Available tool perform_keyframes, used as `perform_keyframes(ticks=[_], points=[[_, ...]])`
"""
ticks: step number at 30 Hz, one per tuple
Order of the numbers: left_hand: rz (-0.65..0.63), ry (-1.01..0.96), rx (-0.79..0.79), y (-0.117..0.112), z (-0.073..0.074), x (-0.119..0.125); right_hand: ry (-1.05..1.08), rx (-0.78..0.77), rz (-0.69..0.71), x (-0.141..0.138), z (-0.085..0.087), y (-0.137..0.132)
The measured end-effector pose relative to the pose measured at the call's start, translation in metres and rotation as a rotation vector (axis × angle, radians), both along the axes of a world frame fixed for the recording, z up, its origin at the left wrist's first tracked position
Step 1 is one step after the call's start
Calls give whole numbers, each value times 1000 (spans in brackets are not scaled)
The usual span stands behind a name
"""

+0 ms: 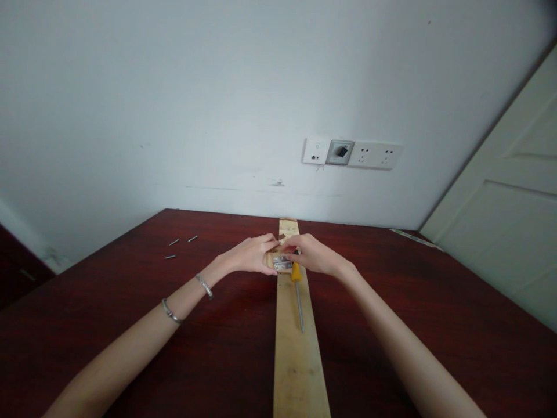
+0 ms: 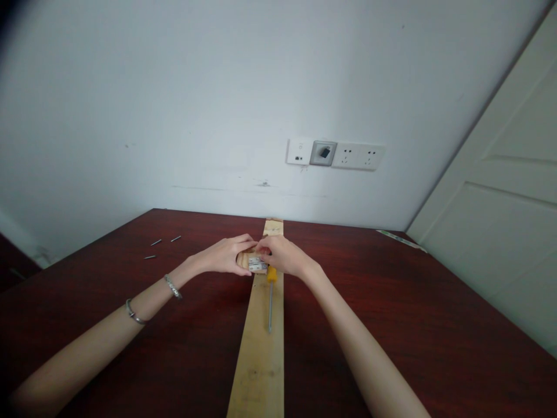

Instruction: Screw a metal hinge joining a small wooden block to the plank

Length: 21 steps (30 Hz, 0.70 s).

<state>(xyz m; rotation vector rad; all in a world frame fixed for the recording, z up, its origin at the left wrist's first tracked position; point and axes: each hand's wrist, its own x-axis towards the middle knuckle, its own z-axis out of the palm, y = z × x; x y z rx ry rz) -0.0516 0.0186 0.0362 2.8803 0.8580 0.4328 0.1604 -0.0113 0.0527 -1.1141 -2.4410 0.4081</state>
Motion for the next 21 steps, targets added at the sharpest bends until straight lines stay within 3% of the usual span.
perform_keyframes(ticks=[7,21], points=[[-67,-85,8,2,-2,1,-15,-16,13,-1,0,1],[-46,-68,-29,-2,4,3,-54,-42,-10,-1,-5,3]])
